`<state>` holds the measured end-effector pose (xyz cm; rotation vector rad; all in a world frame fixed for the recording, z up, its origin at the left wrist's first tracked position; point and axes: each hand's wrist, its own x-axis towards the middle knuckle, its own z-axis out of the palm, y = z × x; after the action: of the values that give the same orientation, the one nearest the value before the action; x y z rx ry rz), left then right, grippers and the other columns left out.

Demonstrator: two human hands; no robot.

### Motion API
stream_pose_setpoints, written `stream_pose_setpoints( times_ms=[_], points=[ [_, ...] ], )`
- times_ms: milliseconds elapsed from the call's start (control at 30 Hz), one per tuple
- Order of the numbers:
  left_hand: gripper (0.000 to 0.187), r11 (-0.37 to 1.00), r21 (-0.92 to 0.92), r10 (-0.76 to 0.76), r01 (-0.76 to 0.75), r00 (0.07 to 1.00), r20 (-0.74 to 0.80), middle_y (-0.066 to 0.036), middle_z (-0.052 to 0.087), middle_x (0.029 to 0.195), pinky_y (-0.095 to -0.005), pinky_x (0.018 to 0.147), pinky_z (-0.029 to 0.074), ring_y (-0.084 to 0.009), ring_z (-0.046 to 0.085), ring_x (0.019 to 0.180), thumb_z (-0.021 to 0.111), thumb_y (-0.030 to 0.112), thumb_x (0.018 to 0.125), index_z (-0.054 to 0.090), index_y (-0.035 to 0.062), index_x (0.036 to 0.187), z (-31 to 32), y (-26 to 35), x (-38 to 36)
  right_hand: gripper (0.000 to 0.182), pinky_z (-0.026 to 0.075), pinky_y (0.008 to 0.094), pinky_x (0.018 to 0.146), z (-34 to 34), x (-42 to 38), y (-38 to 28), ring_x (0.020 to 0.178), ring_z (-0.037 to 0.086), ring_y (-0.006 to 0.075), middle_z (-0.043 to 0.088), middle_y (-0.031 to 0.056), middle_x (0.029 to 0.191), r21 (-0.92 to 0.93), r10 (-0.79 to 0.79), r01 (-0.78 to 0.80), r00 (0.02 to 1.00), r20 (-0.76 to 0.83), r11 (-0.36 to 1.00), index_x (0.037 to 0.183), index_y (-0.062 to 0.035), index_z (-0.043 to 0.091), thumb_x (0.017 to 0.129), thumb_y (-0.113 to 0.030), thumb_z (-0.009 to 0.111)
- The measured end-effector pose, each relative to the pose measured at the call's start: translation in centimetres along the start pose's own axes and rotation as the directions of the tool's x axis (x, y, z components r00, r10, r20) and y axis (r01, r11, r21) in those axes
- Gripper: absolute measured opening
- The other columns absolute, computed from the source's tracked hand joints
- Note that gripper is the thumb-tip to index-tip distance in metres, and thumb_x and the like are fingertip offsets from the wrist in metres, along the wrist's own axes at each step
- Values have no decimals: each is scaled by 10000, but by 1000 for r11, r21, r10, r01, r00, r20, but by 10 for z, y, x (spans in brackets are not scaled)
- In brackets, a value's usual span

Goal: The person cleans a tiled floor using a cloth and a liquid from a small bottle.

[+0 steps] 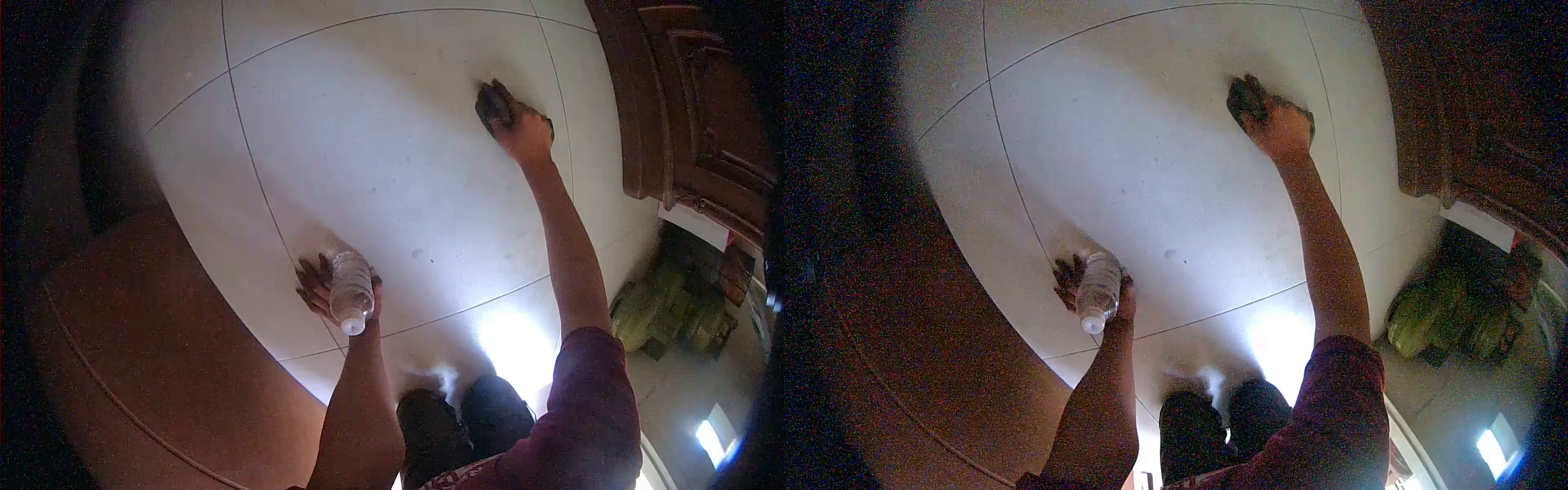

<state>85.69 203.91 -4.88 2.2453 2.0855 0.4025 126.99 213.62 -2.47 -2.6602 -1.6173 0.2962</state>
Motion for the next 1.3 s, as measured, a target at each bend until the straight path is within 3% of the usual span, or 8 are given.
stream_pose_setpoints(
  times_ms=[167,267,367,667,867,1033,1200,1300],
  points=[
    [985,998,62,-16,15,1000,17,-234,412,1550,-604,1193,250,-443,384,1436,340,808,868,474,66,1502,1,3,0,695,583,492,849,-11,3,-9,958,723,370,742,143,1068,-22,70,-68,993,91,997,1519,-404,426,875,-383,687],
    [922,989,145,-15,11,999,28,-233,418,1545,-600,1189,260,-437,386,1438,399,742,876,475,69,1501,3,2,-1,711,584,491,850,0,1,0,948,725,373,746,133,1056,-47,40,-39,999,22,998,1530,-422,399,878,-392,682],
    [885,997,77,-6,5,1000,2,-230,424,1540,-600,1186,269,-431,388,1439,425,702,878,482,71,1496,1,3,1,731,581,557,801,2,3,0,870,732,383,740,183,963,-86,3,-1,1000,23,996,1558,-375,358,904,-593,600],
    [867,992,127,-16,13,1000,18,-221,422,1546,-598,1190,264,-421,382,1447,444,667,867,471,77,1501,5,2,0,715,566,572,827,-8,5,-5,926,731,381,742,182,1025,-51,30,-28,998,55,998,1546,-354,394,914,-649,550],
    [878,954,297,-107,48,977,185,-227,379,1573,-604,1202,234,-429,345,1465,441,666,869,439,77,1520,0,7,0,701,577,539,829,-3,5,-2,950,729,379,741,184,1041,-39,28,-26,999,35,999,1534,-344,420,911,-625,574],
    [919,993,105,56,-58,998,26,-230,306,1609,-619,1195,217,-441,312,1476,413,689,886,346,78,1569,8,-4,-1,717,585,527,815,-8,7,-5,922,733,376,748,173,1005,-93,52,-46,996,66,995,1547,-372,388,900,-589,606],
    [919,974,227,44,1,980,-193,-241,378,1562,-623,1156,283,-447,381,1435,360,714,908,362,65,1558,56,-23,-47,758,587,533,817,-1,5,2,908,736,374,753,162,980,-45,48,-46,997,58,998,1560,-402,347,881,-588,630],
    [903,995,79,75,-65,987,-139,-237,413,1543,-611,1154,291,-439,397,1427,379,708,906,398,66,1540,20,-8,-14,763,587,537,815,-1,5,-1,905,736,376,754,157,982,-56,79,-75,995,68,996,1560,-408,343,877,-584,635]
  ],
)
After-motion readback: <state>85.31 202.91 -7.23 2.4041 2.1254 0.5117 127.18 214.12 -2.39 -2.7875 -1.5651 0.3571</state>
